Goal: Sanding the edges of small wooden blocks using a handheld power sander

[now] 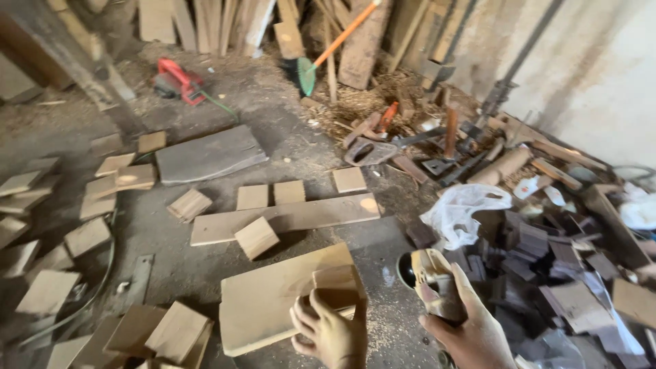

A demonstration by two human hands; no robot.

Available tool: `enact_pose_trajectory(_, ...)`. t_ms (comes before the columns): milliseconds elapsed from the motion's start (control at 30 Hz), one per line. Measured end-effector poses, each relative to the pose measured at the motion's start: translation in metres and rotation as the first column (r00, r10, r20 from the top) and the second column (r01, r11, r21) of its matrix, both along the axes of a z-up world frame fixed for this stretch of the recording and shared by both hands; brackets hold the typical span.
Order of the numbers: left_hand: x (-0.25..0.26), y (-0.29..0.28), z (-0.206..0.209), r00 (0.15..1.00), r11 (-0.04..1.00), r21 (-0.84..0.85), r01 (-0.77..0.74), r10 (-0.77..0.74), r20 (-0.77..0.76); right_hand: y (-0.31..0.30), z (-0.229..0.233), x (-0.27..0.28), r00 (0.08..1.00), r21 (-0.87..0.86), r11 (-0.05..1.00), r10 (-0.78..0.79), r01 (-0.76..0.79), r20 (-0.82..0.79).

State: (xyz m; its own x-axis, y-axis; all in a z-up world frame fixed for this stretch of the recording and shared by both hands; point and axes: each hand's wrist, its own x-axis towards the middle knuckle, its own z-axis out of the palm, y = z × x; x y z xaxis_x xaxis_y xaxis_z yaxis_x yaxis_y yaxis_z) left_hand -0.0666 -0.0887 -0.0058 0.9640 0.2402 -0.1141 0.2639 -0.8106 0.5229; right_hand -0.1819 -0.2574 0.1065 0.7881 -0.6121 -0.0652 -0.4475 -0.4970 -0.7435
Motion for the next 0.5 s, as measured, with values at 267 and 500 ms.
enact_pose_trajectory(267, 0.009, 0.029, 0.01, 0.999, 0.999, -0.031, 0.017, -0.016, 0.037, -0.003, -0.011, -0.001, 0.997, 0.064, 0.998, -0.026, 0.022, 0.076)
enact_pose_trajectory(500, 0.008, 0.071, 0.022, 0.935, 0.842, -0.465, 0.272, -0.116, 0.336, 0.008, 0.003, -0.005, 1.0, 0.002, 1.0, -0.003, 0.003, -0.022)
